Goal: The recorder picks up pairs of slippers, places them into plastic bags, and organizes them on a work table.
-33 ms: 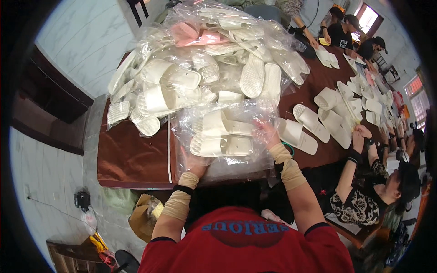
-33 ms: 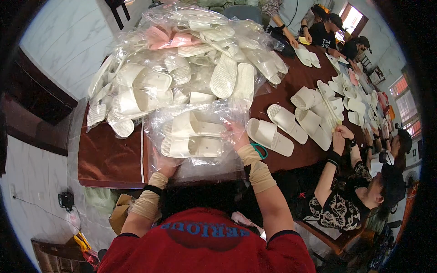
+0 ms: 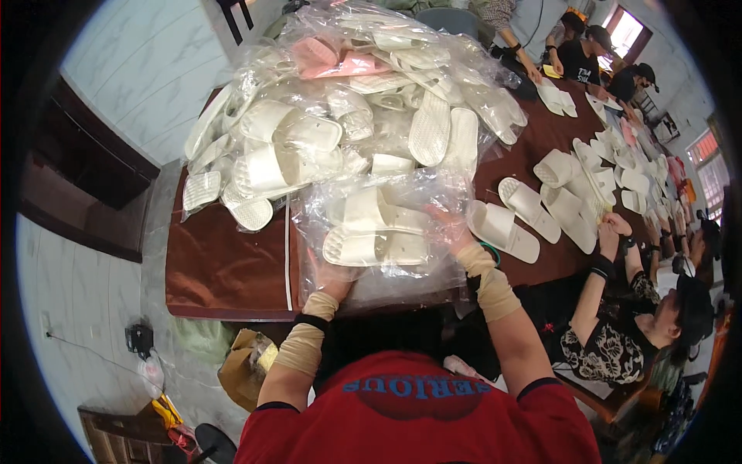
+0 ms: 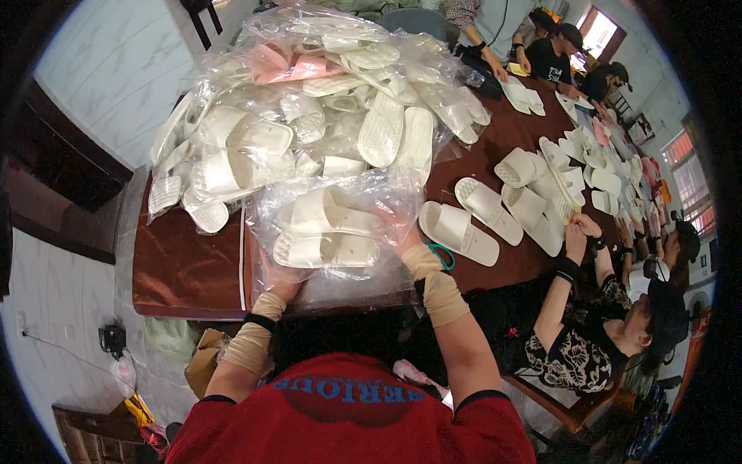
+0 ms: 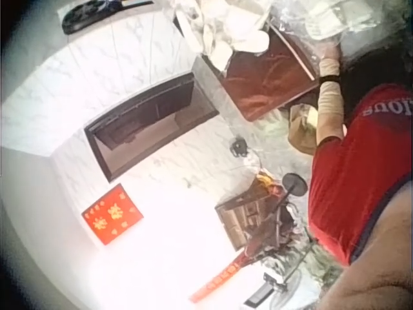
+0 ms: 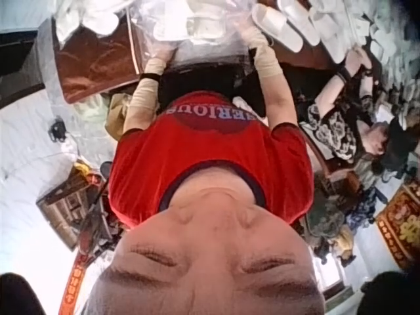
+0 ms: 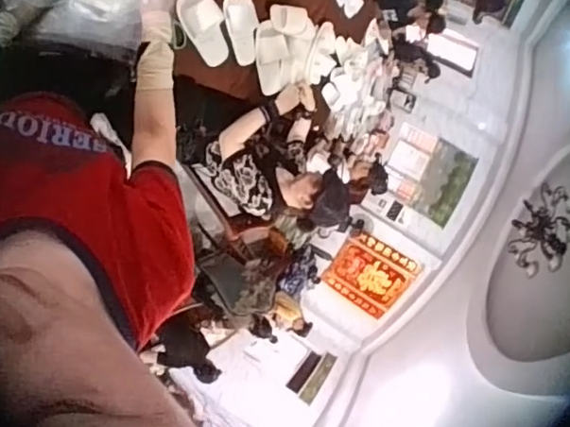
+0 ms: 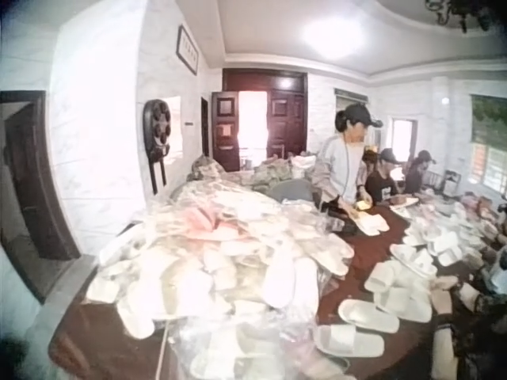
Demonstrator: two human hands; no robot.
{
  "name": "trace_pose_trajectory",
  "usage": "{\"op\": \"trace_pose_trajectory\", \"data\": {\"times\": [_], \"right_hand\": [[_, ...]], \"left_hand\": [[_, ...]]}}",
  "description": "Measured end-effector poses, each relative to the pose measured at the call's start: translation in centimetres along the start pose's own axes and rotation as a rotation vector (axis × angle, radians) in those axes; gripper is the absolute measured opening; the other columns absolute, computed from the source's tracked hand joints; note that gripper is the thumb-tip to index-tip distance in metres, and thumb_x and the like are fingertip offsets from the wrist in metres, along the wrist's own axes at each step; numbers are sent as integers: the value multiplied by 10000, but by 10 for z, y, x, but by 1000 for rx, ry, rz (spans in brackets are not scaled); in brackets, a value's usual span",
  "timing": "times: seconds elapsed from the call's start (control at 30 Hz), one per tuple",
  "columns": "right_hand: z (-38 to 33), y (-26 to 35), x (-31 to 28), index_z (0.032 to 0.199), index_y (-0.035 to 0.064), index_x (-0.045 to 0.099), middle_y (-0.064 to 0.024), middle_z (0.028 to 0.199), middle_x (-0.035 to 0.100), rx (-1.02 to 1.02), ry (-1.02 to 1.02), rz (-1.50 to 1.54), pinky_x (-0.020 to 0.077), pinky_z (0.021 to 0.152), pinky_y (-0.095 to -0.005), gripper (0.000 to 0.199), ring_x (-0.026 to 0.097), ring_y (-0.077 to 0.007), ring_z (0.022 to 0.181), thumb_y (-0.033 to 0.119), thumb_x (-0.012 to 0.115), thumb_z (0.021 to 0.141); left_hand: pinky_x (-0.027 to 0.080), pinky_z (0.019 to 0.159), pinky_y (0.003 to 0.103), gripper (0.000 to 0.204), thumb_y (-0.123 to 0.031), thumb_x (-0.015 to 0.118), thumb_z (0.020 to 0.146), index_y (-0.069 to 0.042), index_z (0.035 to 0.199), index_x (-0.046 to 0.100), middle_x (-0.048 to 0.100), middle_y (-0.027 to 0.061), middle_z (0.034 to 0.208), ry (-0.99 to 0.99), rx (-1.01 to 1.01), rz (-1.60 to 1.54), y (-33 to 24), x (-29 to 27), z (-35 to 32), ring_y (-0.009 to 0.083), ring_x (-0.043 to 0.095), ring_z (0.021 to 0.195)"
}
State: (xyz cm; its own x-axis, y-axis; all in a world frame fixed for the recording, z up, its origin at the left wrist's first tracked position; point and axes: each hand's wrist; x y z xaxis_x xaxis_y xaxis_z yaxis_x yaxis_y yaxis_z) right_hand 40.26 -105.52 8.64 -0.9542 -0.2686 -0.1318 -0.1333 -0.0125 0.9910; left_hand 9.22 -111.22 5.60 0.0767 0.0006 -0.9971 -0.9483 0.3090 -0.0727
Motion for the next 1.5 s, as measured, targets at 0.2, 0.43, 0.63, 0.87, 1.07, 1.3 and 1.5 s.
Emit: {"op": "trace_pose_trajectory", "data": {"times": [0.2,0.43,0.63,0.87,1.07,1.3,1.5], "right_hand": [[3,61,46,1492,207,102,-230,1466,268,-6,487,-1315,313,1063,-513,1035,326,-420,1318,345,747,694],[-5,79,68,1489,240,93,-257,1447,282,32,400,-1245,376,1016,-501,990,373,-446,1274,372,712,728],[-3,78,42,1428,196,299,-189,1328,471,-241,252,-1017,459,919,-469,724,541,-391,1101,145,617,779],[-38,37,37,1320,187,431,-140,1198,574,-375,106,-979,498,819,-424,546,593,-351,992,205,607,803],[-28,39,34,1354,194,389,-158,1193,574,-60,167,-1010,491,817,-431,634,601,-350,982,338,637,789],[-35,26,42,1359,172,406,-161,1223,541,-249,26,-954,457,890,-415,607,557,-353,1053,292,623,805],[-33,59,22,1360,212,421,-188,1281,489,-341,-45,-881,448,925,-420,614,508,-388,1109,186,633,785]], "left_hand": [[9,1047,697,661,-587,416,873,-262,1440,315,322,6,1492,48,-35,-41,3,1,-7,264,212,1404],[22,1071,653,668,-597,443,854,-252,1419,355,331,35,1484,-107,-85,-261,7,11,7,283,244,1384],[102,1065,653,672,-591,483,833,-224,1391,410,367,65,1457,72,-97,-96,9,20,1,282,301,1350],[70,1017,721,794,-608,474,809,-237,1471,243,195,127,1527,11,60,-38,20,16,9,325,108,1422],[200,1001,688,611,-371,570,855,-129,1384,386,283,143,1486,-271,167,146,31,-31,0,307,307,1354],[527,715,300,352,-270,487,965,-71,1255,483,616,67,1045,101,-667,-1670,35,-84,-36,161,616,865],[517,703,240,279,-9,556,898,-41,1171,511,621,41,987,-477,-464,-1765,70,-45,-53,113,601,870]]}}
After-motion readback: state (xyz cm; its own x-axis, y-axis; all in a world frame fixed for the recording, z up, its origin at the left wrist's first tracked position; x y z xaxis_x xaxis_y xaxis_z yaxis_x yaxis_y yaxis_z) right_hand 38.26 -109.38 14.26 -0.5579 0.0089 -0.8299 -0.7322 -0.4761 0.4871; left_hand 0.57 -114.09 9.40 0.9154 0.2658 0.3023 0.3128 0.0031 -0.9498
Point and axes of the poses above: each hand's wrist, its own z-axis towards the middle knuckle, its own x-axis out of the palm, y = z × x
